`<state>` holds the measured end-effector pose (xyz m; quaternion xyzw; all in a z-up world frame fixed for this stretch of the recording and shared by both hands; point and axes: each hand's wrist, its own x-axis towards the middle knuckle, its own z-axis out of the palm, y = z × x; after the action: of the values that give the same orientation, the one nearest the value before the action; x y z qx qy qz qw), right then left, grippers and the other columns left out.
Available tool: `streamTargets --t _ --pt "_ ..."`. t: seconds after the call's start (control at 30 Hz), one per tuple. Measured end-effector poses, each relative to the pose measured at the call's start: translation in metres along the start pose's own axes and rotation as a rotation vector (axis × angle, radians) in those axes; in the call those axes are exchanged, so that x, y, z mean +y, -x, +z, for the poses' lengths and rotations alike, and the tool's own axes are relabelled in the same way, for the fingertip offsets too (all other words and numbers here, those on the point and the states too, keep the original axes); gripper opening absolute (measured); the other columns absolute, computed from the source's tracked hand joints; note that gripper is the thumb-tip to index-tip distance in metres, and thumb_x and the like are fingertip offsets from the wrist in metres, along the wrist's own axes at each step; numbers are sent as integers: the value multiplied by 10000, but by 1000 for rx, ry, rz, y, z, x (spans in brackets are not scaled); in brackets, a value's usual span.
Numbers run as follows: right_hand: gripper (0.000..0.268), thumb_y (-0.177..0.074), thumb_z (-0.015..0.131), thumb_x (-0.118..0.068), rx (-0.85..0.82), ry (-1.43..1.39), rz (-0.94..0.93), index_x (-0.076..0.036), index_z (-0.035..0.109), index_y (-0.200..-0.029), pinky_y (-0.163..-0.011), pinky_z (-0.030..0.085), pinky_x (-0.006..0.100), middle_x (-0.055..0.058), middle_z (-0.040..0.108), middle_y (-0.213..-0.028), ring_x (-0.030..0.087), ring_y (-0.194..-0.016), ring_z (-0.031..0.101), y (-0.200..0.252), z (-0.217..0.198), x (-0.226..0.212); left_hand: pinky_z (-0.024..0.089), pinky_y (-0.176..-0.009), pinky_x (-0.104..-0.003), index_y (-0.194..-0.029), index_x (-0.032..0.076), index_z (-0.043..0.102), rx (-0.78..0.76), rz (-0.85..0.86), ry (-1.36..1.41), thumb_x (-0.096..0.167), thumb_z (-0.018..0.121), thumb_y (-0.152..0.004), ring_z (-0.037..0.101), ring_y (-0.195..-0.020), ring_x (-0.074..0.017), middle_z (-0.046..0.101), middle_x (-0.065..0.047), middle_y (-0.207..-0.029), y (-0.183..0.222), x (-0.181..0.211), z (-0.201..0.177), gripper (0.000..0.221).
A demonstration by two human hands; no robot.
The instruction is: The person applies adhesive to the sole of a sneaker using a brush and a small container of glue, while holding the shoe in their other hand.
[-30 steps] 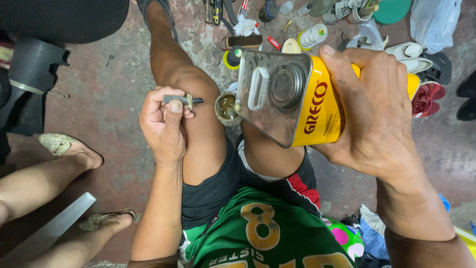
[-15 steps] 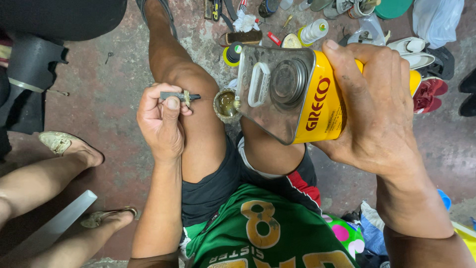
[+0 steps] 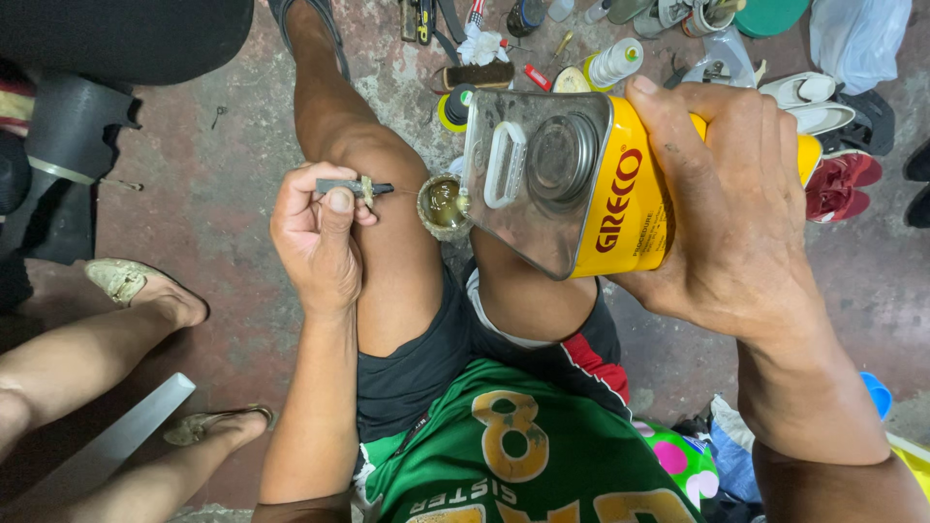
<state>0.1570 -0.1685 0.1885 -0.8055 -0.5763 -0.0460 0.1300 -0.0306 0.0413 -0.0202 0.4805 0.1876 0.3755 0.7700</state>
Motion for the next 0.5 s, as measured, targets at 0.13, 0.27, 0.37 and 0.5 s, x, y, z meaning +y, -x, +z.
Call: streamTargets --t 0.13,0.27,0.37,0.5 --pt "944 -756 906 -207 0 -6 0 -64 397 -1538 -976 403 517 216 562 -1293 414 -1182 549 1 0 0 538 -758 -233 -1199 2 622 -4 -3 -1 225 716 -1083 605 -818 -91 623 -54 -989 1 1 0 268" --pt "980 -737 929 -253 4 -9 22 -69 394 -1538 -954 413 521 235 554 -1288 426 -1153 543 4 0 1 545 -755 -235 -1184 8 621 -2 -6 -2 221 712 -1070 608 -819 -88 631 -54 -1057 1 0 0 259" --pt "1006 -741 952 -290 26 -34 12 -74 381 -1540 -947 415 521 226 553 -1285 422 -1143 545 3 1 4 542 -749 -235 -1189 9 623 -13 2 4 216 712 -1072 608 -808 -91 624 -48 -1045 -1 -1 0 254" --pt "965 -811 938 -255 23 -32 3 -80 353 -1558 -958 419 493 206 548 -1286 400 -1140 544 5 3 9 537 -764 -241 -1189 13 620 -12 -5 8 219 711 -1072 602 -819 -95 635 -50 -1043 0 -1 0 253"
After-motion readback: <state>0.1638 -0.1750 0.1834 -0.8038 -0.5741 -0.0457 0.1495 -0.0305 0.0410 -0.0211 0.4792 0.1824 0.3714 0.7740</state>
